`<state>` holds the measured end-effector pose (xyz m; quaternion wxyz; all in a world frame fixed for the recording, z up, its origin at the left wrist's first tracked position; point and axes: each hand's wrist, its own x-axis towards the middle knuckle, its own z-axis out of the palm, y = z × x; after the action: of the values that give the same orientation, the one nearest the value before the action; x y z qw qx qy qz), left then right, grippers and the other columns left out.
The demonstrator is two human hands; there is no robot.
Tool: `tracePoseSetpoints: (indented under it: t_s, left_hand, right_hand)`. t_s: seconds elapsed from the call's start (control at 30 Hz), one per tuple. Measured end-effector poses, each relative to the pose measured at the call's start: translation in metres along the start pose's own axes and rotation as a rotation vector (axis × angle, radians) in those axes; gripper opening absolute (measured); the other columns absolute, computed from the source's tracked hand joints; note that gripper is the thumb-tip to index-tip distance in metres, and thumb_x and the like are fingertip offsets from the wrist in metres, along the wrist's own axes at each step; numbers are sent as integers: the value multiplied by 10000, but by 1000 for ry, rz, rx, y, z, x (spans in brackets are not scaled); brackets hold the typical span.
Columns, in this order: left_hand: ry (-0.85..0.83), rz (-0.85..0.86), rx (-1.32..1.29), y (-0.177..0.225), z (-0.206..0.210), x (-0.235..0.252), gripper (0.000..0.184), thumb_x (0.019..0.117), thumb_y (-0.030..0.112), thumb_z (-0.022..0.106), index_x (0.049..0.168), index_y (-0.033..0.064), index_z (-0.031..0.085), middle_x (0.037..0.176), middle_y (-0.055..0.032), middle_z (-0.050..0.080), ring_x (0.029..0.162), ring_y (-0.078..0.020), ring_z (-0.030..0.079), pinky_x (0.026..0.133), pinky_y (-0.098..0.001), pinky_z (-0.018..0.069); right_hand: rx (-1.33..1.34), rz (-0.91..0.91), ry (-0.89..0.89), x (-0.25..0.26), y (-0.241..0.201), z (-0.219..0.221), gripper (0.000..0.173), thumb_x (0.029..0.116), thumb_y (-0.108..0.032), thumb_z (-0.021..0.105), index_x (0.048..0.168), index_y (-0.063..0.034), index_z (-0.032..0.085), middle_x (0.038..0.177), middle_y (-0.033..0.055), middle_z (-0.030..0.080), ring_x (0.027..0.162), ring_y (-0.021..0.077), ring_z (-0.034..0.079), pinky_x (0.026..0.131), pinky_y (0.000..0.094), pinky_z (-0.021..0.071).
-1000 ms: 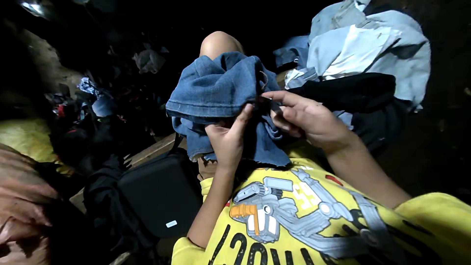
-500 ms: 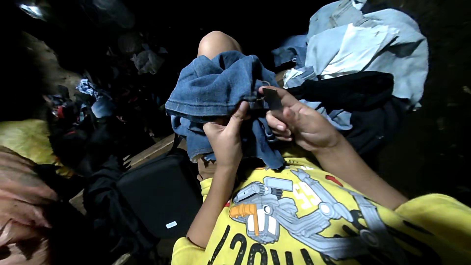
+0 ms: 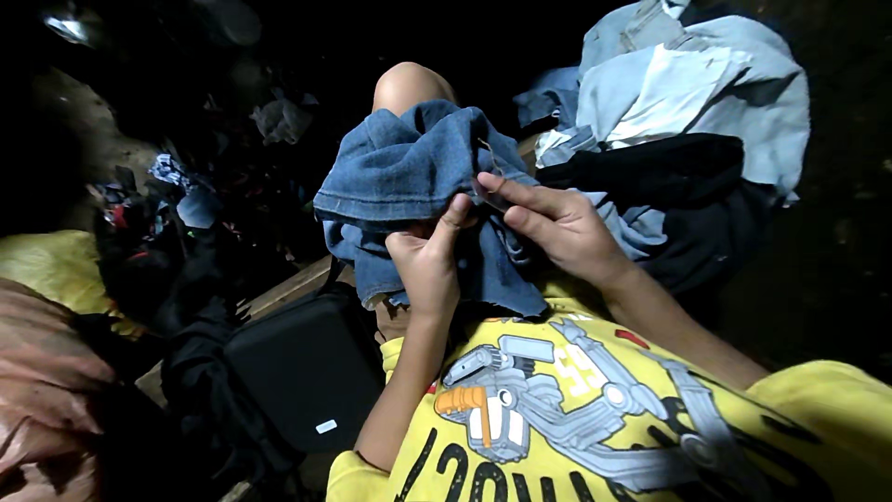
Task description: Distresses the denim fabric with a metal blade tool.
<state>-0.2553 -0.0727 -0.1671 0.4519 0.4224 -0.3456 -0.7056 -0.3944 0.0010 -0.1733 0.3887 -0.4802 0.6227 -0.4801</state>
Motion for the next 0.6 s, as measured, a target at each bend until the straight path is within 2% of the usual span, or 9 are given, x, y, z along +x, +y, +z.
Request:
tracePoseSetpoints:
  t_s: [0.1,0.17,0.27,0.3,0.33,0.37,0.43,0.5,0.6]
  left_hand:
    - [61,-15,-31,0,4,-2,187,909,-58,692,980,115,693,842,25,762,718,-65,729,710,-248,630]
    - [114,-12,-35,-1,7,-3,195,918,-74,676,996,105,680,844,21,761,704,-65,727,684,-238,628]
    - [171,51,-25,1,1,-3,228,943,-81,641,1061,111,610,874,27,752,713,-58,726,659,-233,633]
    - [179,57,-20,1,-1,-1,234,943,-76,645,1074,113,601,880,30,750,728,-62,729,674,-242,636]
    - [177,61,-25,1,-2,2,244,937,-74,652,1086,112,600,891,27,753,757,-75,737,704,-266,642]
    - [160,60,-25,1,-2,3,256,934,-65,659,1107,113,593,921,26,755,807,-92,746,757,-295,647]
    - [116,41,-29,1,-1,0,223,944,-17,679,1110,110,602,951,22,758,861,-110,750,824,-322,641]
    - [73,36,-42,1,0,3,147,957,31,680,1067,112,628,927,19,760,842,-109,749,823,-316,636]
    - [19,24,-62,5,-4,5,110,971,96,685,1068,121,639,929,14,760,835,-106,748,810,-303,636]
  right_hand:
    - [-347,-183,190,3,11,10,300,1009,-173,610,1269,-83,732,797,50,586,696,66,524,624,172,424]
    - [-488,-185,273,9,25,7,302,1032,-194,590,1287,-106,725,829,106,607,690,149,561,610,259,464]
    - [-555,106,354,12,63,-29,348,1061,-215,523,1347,-92,680,1116,224,699,967,328,677,864,486,527]
    - [-509,198,350,11,71,-46,366,1071,-204,502,1375,-62,649,1244,217,687,1094,302,674,978,467,504]
    - [-443,265,341,13,74,-60,380,1080,-193,474,1400,-44,615,1301,159,676,1118,179,664,1001,351,499]
    - [-339,316,344,16,73,-67,389,1089,-182,443,1422,-36,579,1219,94,678,944,45,606,853,221,483]
    - [-118,359,317,13,57,-64,441,1094,-218,399,1501,-66,471,916,-30,570,668,-25,473,578,158,397]
    - [-18,200,237,12,41,-55,597,1033,-350,546,1539,-75,388,847,-95,527,604,-52,442,507,126,374]
    - [-118,-134,154,16,22,-36,669,840,-422,806,1337,-37,578,943,-68,536,657,-77,429,537,68,346]
